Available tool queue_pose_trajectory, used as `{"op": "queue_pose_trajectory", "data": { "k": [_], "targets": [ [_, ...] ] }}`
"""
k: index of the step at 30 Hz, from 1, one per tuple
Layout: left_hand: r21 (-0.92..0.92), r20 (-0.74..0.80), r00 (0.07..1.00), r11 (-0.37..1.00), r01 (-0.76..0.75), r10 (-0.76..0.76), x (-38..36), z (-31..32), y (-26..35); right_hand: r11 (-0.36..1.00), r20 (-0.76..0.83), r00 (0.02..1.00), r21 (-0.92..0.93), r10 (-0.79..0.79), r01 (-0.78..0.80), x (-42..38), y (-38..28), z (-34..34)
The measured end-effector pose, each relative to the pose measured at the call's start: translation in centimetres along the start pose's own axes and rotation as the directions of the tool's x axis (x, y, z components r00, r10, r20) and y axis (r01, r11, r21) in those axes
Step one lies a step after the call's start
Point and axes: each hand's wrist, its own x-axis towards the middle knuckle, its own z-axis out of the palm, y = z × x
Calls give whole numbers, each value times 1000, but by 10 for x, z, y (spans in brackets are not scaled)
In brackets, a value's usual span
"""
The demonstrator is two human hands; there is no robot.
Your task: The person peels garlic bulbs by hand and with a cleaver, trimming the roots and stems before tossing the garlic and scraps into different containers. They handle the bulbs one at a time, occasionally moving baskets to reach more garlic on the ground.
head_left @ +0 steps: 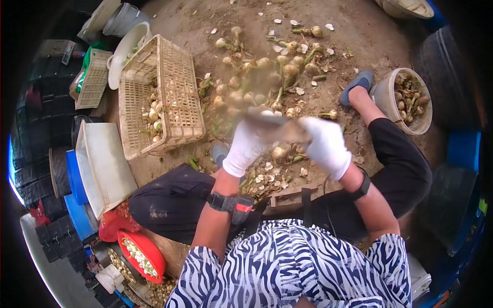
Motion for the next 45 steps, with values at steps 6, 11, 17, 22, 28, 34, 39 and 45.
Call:
{"op": "queue_pose_trajectory", "data": {
  "k": [6,11,17,22,28,34,39,45],
  "targets": [
    [-122,-128,992,992,-20,4,4,7,-10,943,-69,945,-71,320,-325,3,61,9],
    [-502,-26,964,831,-242,265,15,0,-27,606,269,820,566,505,-559,4,13,-7],
    [-911,-99,995,404,-81,-22,20,17,-23,665,218,884,591,414,-457,7,20,42],
    [-858,-489,820,9,-514,297,30,-100,-40,806,328,859,325,394,-494,-24,64,66],
    [-478,-176,984,876,-64,-24,116,13,-102,457,-61,689,790,722,-409,13,35,-80],
    [655,273,962,733,-183,-4,170,243,-154,397,-84,548,780,832,-483,18,54,-94],
    [628,346,906,777,-32,-242,194,243,-162,315,9,459,715,888,-624,16,65,-89],
    [-40,284,956,996,84,-69,154,154,-116,828,-40,827,49,560,-559,-14,103,-38]
  ]
}}
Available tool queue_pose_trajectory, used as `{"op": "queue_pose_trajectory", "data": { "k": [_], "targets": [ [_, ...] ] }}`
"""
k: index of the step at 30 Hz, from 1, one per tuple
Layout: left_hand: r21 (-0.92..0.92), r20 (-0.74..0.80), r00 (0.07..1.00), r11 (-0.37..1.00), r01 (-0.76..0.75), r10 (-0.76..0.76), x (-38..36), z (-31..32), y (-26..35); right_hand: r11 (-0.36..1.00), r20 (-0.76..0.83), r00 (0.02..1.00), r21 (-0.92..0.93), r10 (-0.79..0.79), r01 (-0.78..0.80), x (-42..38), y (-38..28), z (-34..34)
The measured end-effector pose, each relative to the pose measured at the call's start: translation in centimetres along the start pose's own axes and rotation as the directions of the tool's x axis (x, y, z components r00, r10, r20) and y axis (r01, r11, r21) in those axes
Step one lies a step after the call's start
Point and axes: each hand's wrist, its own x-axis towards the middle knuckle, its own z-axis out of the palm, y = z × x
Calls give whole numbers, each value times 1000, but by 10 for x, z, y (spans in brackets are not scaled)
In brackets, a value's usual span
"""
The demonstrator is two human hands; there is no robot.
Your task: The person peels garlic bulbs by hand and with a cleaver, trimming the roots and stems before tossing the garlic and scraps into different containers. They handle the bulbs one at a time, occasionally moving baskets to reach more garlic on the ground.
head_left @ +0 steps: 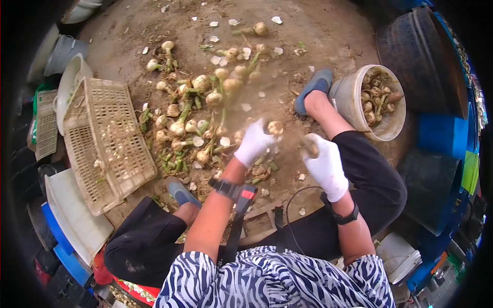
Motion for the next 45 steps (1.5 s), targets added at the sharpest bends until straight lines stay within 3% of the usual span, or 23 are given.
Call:
{"op": "queue_pose_trajectory", "data": {
  "k": [2,4,6,8,9,16,18,19,22,23,26,27,28,29,31,32,34,36,39,40,42,44,45],
  "targets": [
    [-352,22,999,936,30,-24,-29,-14,10,969,67,981,-155,-185,193,-8,-1,15],
    [19,-12,988,988,-152,152,-56,-30,45,951,95,963,-159,-253,265,-14,-18,14],
    [-50,-68,979,979,-196,192,-80,-41,74,911,125,922,-152,-366,383,-20,-31,16],
    [353,-96,869,833,-425,484,-96,-55,83,888,156,901,-165,-405,428,-26,-45,15],
    [461,-126,860,797,-392,495,-106,-59,85,869,190,885,-187,-425,458,-29,-52,16],
    [553,-176,886,787,-272,430,-158,-79,90,819,243,818,-126,-521,559,-50,-74,35],
    [520,-216,822,775,-360,527,-164,-85,80,836,139,842,-119,-521,536,-51,-75,42],
    [160,-293,919,961,-225,264,-173,-81,82,828,83,837,-127,-540,547,-46,-67,50],
    [214,-292,924,958,-191,249,-189,-81,100,808,35,820,-155,-571,569,-46,-60,58],
    [364,-278,923,919,-153,264,-194,-81,107,810,-89,806,-115,-584,575,-38,-48,67],
    [287,-340,908,947,-148,245,-223,-81,138,958,-94,983,-258,-158,129,3,0,57],
    [247,-354,908,959,-141,225,-223,-86,135,955,-81,983,-262,-167,141,1,-12,54],
    [284,-344,929,958,-38,138,-217,-95,130,963,-94,964,-134,-248,234,-7,-28,48],
    [140,-372,917,985,-101,147,-211,-99,120,946,-134,937,-4,-322,325,-10,-44,45],
    [-266,-390,915,938,-223,107,-199,-104,111,923,-4,964,286,-267,257,-28,-65,46],
    [-269,-386,917,938,-221,105,-196,-102,108,890,84,968,420,-235,180,-37,-72,47],
    [-664,-332,941,692,-283,66,-191,-96,108,875,152,959,463,-238,144,-42,-81,53],
    [-646,-330,944,722,-246,27,-182,-91,87,864,219,949,496,-228,93,-45,-80,60],
    [-892,-305,951,362,-271,-40,-173,-94,68,913,280,922,380,-268,150,-31,-57,81],
    [-907,-354,935,253,-337,-26,-176,-105,66,916,282,924,376,-259,142,-31,-45,84],
    [-886,-461,868,-142,-440,185,-189,-139,106,849,501,856,389,131,-357,-27,-20,90],
    [-748,-659,689,-159,-645,302,-204,-182,123,813,288,955,539,71,-223,-21,-10,79],
    [-753,-654,700,-158,-639,288,-198,-191,111,774,294,949,574,112,-268,-19,-25,57]
  ]
}}
